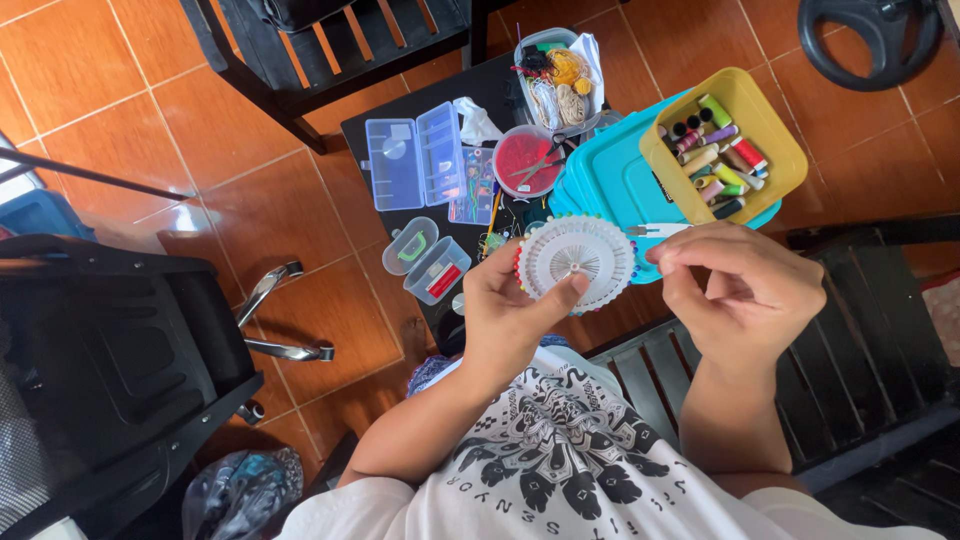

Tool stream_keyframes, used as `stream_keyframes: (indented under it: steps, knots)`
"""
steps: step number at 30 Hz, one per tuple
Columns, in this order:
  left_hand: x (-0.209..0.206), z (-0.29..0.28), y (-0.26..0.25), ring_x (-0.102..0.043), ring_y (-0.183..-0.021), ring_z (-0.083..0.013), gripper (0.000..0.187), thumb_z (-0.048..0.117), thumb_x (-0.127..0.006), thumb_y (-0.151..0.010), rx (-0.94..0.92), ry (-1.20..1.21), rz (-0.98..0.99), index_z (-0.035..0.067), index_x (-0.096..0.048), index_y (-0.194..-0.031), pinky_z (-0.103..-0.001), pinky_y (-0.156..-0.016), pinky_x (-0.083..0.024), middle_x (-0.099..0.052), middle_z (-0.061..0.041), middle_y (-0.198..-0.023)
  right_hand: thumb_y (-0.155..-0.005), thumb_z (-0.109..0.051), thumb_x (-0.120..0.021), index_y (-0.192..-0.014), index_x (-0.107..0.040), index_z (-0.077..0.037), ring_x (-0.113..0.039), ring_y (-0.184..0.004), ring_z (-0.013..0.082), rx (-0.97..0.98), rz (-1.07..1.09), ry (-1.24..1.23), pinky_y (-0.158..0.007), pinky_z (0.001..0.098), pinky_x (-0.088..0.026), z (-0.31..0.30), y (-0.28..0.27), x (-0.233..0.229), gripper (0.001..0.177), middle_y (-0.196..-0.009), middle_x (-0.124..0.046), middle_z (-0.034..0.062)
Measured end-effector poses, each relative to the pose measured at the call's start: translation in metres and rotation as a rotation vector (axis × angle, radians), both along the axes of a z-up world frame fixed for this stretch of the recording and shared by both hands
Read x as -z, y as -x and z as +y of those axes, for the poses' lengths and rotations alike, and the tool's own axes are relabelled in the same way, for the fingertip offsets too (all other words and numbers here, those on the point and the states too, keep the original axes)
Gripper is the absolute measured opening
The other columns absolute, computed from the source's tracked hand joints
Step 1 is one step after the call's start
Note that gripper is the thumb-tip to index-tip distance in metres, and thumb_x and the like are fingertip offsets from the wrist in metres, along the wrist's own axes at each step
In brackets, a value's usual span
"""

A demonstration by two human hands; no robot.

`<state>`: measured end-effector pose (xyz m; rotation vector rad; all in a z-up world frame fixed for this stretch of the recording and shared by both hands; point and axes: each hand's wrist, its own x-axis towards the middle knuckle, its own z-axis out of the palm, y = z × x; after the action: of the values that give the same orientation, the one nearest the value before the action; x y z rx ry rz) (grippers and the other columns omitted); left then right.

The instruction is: The person handles a pincushion, organizes sewing pins in a plastic holder, and sorts small sewing accessories including buttons and thread on a desk.

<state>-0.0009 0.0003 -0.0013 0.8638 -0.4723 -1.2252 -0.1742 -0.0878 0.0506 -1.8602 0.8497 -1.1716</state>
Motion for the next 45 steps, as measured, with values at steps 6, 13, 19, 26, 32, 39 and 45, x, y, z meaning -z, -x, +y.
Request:
stream_keyframes:
  steps: [6, 13, 19, 26, 32, 39, 45]
  knots:
    - [0.002, 0.001, 0.004, -0.070, -0.105, -0.0162, 0.034, -0.006, -0.076, -0.091, -0.002, 0.007, 0.012, -0.010, -0.064, -0.123, -0.035, -0.097, -0.059, -0.073, -0.013, -0.115, -0.088, 0.019, -0.072, -0.099, -0.069, 0.006, -0.069, -0.077, 0.0126, -0.010, 0.034, -0.022, -0.052, 0.0141, -0.039, 0.002, 0.002, 0.000, 0.018, -0.092, -0.074, 0.0169]
    - [-0.001, -0.001, 0.006, -0.071, -0.103, -0.0161, 0.032, -0.005, -0.075, -0.091, 0.029, 0.016, 0.032, -0.010, -0.064, -0.121, -0.035, -0.095, -0.060, -0.073, -0.012, -0.114, -0.094, 0.021, -0.071, -0.100, -0.068, 0.008, -0.072, -0.086, 0.0161, -0.033, -0.025, 0.030, -0.070, 0.0205, -0.053, -0.001, 0.007, -0.002, 0.014, -0.094, -0.072, 0.0156]
    - [0.001, -0.004, 0.009, -0.069, -0.102, -0.0152, 0.030, -0.005, -0.076, -0.092, 0.026, 0.007, -0.026, -0.010, -0.065, -0.120, -0.034, -0.094, -0.059, -0.073, -0.012, -0.112, -0.090, 0.022, -0.072, -0.101, -0.068, 0.008, -0.073, -0.085, 0.0181, -0.019, 0.033, 0.064, -0.068, 0.0216, -0.054, -0.002, 0.008, -0.006, 0.019, -0.092, -0.072, 0.0157]
    - [0.001, -0.004, 0.008, -0.069, -0.103, -0.0145, 0.030, -0.005, -0.076, -0.091, 0.023, 0.012, -0.028, -0.010, -0.065, -0.119, -0.033, -0.095, -0.058, -0.073, -0.011, -0.112, -0.089, 0.024, -0.070, -0.097, -0.068, 0.009, -0.072, -0.086, 0.0181, -0.025, 0.001, 0.052, -0.073, 0.0232, -0.056, -0.002, 0.009, -0.005, 0.017, -0.093, -0.072, 0.0155]
    - [-0.001, -0.001, 0.008, -0.070, -0.103, -0.0146, 0.028, -0.005, -0.076, -0.091, 0.030, 0.007, -0.021, -0.010, -0.065, -0.117, -0.033, -0.094, -0.059, -0.073, -0.011, -0.112, -0.086, 0.025, -0.069, -0.101, -0.067, 0.008, -0.073, -0.086, 0.0187, -0.054, 0.031, 0.109, -0.076, 0.0260, -0.058, -0.003, 0.010, -0.005, 0.022, -0.092, -0.071, 0.0146]
    - [0.000, 0.001, 0.008, -0.070, -0.103, -0.0139, 0.028, -0.005, -0.075, -0.092, 0.050, 0.020, -0.012, -0.009, -0.065, -0.118, -0.032, -0.094, -0.059, -0.073, -0.011, -0.112, -0.087, 0.023, -0.070, -0.098, -0.067, 0.007, -0.072, -0.086, 0.0174, -0.098, 0.038, 0.096, -0.078, 0.0261, -0.058, -0.001, 0.009, -0.009, 0.019, -0.093, -0.072, 0.0140]
    - [-0.003, 0.001, 0.007, -0.070, -0.102, -0.0161, 0.031, -0.005, -0.076, -0.092, 0.043, -0.004, -0.019, -0.011, -0.064, -0.120, -0.033, -0.093, -0.059, -0.073, -0.013, -0.113, -0.091, 0.020, -0.073, -0.103, -0.070, 0.007, -0.070, -0.080, 0.0140, -0.050, 0.046, -0.075, -0.064, 0.0193, -0.050, 0.006, 0.010, -0.009, 0.017, -0.092, -0.073, 0.0161]
